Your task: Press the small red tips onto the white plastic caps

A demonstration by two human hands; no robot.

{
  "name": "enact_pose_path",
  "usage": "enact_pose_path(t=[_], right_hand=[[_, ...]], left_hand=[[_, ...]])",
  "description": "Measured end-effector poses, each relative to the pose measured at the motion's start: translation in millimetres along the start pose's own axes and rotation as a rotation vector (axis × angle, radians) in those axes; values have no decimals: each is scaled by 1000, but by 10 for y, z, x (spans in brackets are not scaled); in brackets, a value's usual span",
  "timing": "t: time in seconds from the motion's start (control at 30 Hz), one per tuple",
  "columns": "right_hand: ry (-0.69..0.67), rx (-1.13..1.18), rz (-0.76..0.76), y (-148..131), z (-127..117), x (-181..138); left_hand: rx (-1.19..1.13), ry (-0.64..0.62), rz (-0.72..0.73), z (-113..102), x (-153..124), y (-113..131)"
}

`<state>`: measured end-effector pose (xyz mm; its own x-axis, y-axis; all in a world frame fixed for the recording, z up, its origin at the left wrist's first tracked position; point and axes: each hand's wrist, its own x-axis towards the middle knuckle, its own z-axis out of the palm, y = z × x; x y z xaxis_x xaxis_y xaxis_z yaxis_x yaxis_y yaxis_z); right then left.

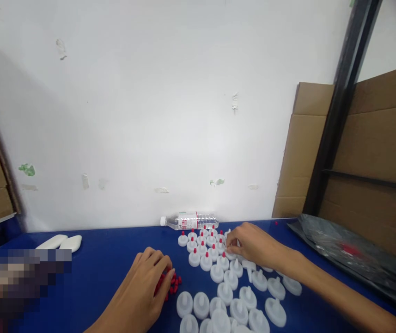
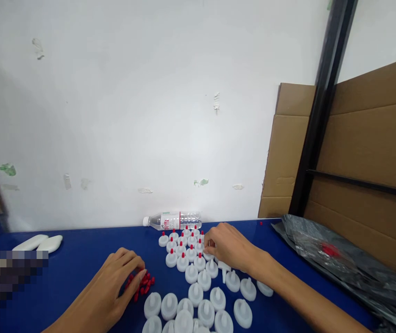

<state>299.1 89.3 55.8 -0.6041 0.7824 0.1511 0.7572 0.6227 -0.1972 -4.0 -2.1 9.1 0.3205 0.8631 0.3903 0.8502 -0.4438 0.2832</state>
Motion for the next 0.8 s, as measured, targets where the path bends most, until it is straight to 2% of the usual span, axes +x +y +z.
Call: enact_pose_path(t=[0.17, 0.37, 0.6, 0.8], right_hand=[[-30, 20, -16, -37, -32, -16], [22, 30, -17, -52, -91, -28], [-74, 128, -98, -114, -72, -74], [-134, 190, -131, -68, -170, -108]], left_hand=[[17, 27, 9, 47, 2, -41], [48, 36, 6, 102, -13, -83], [76, 11, -8, 109, -2, -89], [115, -8, -22, 86, 2, -81]])
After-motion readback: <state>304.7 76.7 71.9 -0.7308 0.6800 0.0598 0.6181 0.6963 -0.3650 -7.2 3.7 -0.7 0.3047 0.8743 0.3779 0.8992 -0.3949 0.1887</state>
